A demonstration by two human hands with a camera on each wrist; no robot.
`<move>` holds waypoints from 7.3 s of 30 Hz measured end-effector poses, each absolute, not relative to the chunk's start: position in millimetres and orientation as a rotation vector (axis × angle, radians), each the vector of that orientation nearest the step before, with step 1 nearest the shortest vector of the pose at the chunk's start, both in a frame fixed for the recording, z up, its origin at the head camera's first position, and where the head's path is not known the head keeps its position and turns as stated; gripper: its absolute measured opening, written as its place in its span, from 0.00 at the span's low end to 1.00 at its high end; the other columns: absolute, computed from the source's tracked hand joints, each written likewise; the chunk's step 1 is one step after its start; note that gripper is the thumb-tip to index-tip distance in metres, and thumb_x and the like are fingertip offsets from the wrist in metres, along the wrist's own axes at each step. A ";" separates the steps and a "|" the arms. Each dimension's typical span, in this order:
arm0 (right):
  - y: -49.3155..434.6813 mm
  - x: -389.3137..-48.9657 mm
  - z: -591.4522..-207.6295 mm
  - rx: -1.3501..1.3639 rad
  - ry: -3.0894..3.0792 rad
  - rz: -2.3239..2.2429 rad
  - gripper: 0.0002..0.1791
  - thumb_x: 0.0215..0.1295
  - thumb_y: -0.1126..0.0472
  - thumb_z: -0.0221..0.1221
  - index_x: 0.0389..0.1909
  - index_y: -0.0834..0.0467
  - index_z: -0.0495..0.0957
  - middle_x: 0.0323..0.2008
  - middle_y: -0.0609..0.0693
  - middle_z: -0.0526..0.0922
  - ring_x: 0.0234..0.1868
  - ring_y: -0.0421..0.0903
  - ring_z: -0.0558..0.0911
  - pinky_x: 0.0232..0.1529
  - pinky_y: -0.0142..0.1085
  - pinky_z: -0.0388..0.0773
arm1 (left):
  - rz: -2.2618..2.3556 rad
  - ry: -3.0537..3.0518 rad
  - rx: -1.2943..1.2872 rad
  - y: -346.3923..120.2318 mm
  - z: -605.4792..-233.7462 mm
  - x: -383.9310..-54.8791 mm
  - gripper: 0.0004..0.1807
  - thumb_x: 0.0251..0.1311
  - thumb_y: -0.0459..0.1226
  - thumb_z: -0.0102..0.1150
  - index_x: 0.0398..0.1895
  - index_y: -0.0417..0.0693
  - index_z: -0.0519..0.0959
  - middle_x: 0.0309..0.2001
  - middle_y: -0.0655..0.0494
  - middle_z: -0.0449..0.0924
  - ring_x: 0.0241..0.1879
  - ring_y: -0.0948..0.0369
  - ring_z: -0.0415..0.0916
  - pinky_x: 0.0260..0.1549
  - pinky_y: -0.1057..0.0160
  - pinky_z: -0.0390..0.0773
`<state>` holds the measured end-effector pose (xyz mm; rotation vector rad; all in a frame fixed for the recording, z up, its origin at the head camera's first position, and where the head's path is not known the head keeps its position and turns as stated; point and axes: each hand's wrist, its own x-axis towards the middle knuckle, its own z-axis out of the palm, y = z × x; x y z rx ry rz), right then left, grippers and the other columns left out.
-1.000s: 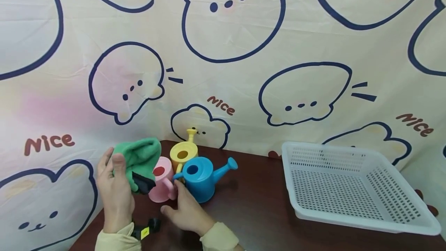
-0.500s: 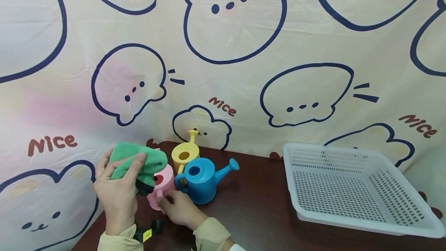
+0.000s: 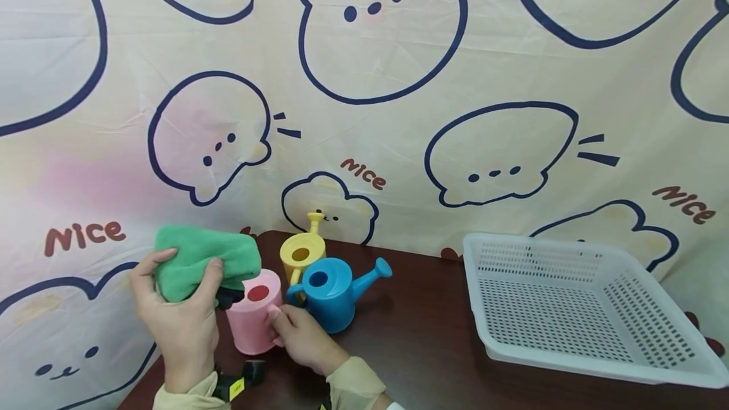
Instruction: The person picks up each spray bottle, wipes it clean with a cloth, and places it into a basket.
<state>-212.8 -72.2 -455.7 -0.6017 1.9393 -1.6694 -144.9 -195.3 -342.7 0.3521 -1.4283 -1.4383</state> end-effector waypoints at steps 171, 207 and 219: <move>129.4 -188.7 -340.7 -0.231 2.444 -2.474 0.29 0.85 0.55 0.47 0.22 0.69 0.65 0.16 0.50 0.60 0.16 0.43 0.58 0.18 0.33 0.60 | -1.385 -2.436 -0.569 -70.2 -381.5 -181.9 0.62 0.44 0.27 0.80 0.82 0.69 0.58 0.60 0.53 0.75 0.58 0.56 0.73 0.50 0.60 0.84; 127.7 -182.4 -333.7 -0.161 2.390 -2.616 0.26 0.86 0.53 0.44 0.31 0.70 0.68 0.17 0.49 0.60 0.17 0.45 0.59 0.20 0.35 0.59 | -0.750 -2.390 -0.612 -46.1 -402.1 -183.6 0.58 0.47 0.37 0.85 0.79 0.82 0.62 0.68 0.50 0.73 0.63 0.50 0.77 0.51 0.48 0.88; 123.5 -178.1 -330.7 -0.240 2.322 -2.771 0.24 0.87 0.53 0.43 0.32 0.67 0.67 0.18 0.51 0.61 0.20 0.49 0.61 0.26 0.36 0.65 | -0.789 -2.454 -0.620 -46.2 -403.8 -185.6 0.57 0.50 0.39 0.84 0.79 0.81 0.61 0.70 0.49 0.72 0.65 0.47 0.76 0.52 0.45 0.88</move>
